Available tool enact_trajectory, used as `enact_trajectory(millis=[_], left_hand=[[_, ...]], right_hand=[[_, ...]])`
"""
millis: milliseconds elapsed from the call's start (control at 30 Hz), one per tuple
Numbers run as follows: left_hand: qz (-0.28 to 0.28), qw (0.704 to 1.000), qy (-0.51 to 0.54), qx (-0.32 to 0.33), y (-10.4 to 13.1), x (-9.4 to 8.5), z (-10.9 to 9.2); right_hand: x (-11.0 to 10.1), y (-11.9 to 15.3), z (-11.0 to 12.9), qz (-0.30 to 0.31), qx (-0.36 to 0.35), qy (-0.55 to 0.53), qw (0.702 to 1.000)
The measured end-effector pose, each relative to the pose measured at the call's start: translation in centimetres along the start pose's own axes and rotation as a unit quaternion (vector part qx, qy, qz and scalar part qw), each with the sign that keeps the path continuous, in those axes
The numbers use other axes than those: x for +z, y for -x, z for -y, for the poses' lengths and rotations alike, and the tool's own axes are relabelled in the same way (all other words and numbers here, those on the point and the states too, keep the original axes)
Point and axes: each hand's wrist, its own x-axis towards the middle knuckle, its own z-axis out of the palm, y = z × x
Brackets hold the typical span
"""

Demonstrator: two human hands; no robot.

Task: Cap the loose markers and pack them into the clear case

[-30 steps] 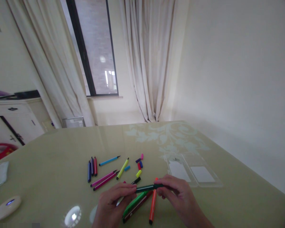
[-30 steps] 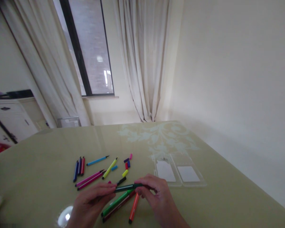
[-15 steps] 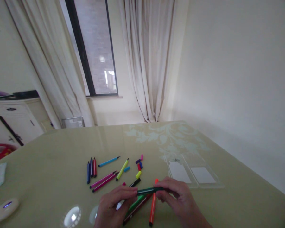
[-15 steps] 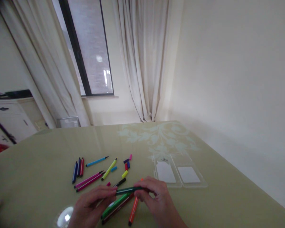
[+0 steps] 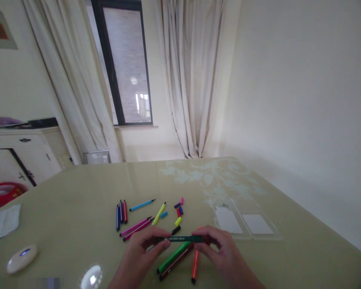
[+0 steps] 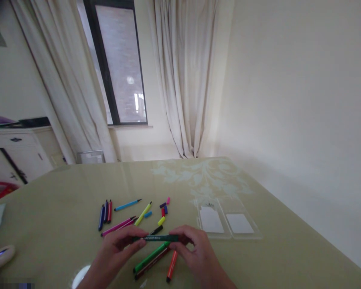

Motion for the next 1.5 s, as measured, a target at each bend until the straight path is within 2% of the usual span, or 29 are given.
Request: enact_trajectory(millis=[300,500,667,833,1033,1333,1500], left_hand=[[-0.015,0.996,0.084,0.029,0.5,0.3,-0.3],[-0.039,0.994,0.092,0.040,0.9,0.4,-0.9],[-0.013,0.998,0.032,0.052,1.0,-0.1,-1.3],[-0.031,0.998,0.014,0.045,1.4,-0.1,-1.8],[-0.041,0.999,0.027,-0.016,1.9,0.7,-1.5],[0.008,0.990,0.102,-0.101,1.5,1.3,-0.4],[-0.020,0.978,0.149,-0.144,1.5,2.3,-0.7]], right_hand=[[-0.9,0.1,0.8,-0.041,-0.103,-0.010,0.994],[-1.2,0.4,1.2,-0.072,-0.172,-0.035,0.982],[-1.4,0.9,2.0,-0.074,-0.193,-0.028,0.978],[-1.5,1.3,2.3,-0.057,-0.184,-0.026,0.981],[-1.2,1.5,1.7,-0.060,-0.174,-0.034,0.982],[-1.3,0.8,1.3,-0.048,-0.159,-0.011,0.986],[-1.5,0.6,1.1,-0.050,-0.160,0.002,0.986]])
